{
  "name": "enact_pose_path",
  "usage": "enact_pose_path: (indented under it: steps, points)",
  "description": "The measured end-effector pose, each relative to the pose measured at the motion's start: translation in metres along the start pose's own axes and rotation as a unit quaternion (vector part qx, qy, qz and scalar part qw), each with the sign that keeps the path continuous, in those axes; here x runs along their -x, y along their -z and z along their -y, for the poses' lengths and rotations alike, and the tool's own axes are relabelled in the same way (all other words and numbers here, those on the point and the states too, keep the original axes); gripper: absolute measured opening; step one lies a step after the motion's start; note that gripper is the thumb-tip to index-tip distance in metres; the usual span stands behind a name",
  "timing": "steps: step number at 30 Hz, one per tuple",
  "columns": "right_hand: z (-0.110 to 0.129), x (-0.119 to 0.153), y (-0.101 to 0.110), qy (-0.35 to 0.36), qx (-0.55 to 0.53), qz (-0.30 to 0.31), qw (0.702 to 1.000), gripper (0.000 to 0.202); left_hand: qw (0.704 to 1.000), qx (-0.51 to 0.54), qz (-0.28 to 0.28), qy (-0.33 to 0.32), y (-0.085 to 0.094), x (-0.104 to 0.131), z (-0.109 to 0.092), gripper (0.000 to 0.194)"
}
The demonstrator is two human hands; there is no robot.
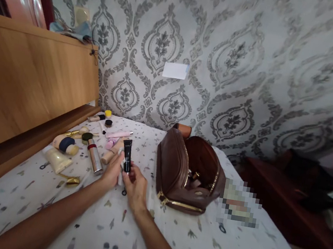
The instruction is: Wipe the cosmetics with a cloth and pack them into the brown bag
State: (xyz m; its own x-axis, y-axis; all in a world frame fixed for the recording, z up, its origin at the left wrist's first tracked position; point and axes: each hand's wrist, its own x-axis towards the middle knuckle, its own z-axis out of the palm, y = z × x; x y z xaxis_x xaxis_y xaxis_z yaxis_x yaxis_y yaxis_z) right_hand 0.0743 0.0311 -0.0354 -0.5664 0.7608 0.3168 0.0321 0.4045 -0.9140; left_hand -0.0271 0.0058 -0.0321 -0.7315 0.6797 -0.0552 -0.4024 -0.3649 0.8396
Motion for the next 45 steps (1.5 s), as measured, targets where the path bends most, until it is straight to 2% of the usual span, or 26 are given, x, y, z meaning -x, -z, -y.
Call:
enact_pose_path:
  steps: [4, 7, 13, 18, 21, 23, 27, 32, 35, 39, 45]
  points:
    - [0.003, -0.001, 0.003, -0.006, 0.004, 0.029, 1.000, 0.026, 0.999, 0.035, -0.014, 0.023, -0.004, -0.004, -0.016, 0.056]
    - [0.006, 0.002, 0.004, 0.000, 0.017, 0.057, 0.998, 0.020, 0.998, 0.046, -0.024, 0.020, -0.003, -0.005, -0.027, 0.054]
    - [0.008, 0.004, 0.003, -0.013, 0.001, 0.060, 0.998, 0.013, 0.999, 0.036, 0.001, 0.018, -0.002, -0.002, -0.036, 0.054]
    - [0.008, 0.003, 0.008, 0.022, -0.009, 0.109, 0.994, 0.035, 0.999, 0.047, -0.004, 0.005, -0.003, -0.003, -0.037, 0.051]
    - [0.003, 0.002, 0.008, 0.008, -0.053, 0.139, 0.989, 0.044, 0.999, 0.046, -0.013, 0.010, -0.002, -0.004, -0.036, 0.047]
    - [0.000, 0.002, 0.005, -0.011, -0.089, 0.127, 0.988, 0.046, 0.998, 0.052, -0.015, 0.034, -0.001, -0.005, -0.035, 0.046]
    - [-0.004, 0.000, 0.002, -0.039, -0.091, 0.048, 0.994, 0.042, 0.993, 0.081, 0.011, 0.081, -0.002, -0.006, -0.033, 0.045]
    - [0.001, 0.001, 0.006, -0.030, 0.007, -0.005, 1.000, 0.029, 0.997, 0.051, 0.029, 0.046, -0.005, -0.001, -0.029, 0.050]
    - [0.005, 0.002, 0.008, -0.020, 0.044, 0.002, 0.999, 0.027, 0.998, 0.036, 0.041, 0.017, -0.006, 0.002, -0.028, 0.054]
    - [0.009, 0.004, 0.009, -0.019, 0.048, 0.016, 0.999, 0.033, 0.999, 0.044, 0.028, 0.006, -0.005, 0.001, -0.027, 0.050]
    - [0.002, 0.002, 0.007, -0.007, -0.071, 0.087, 0.994, 0.044, 0.999, 0.048, 0.024, 0.008, -0.001, -0.004, -0.028, 0.049]
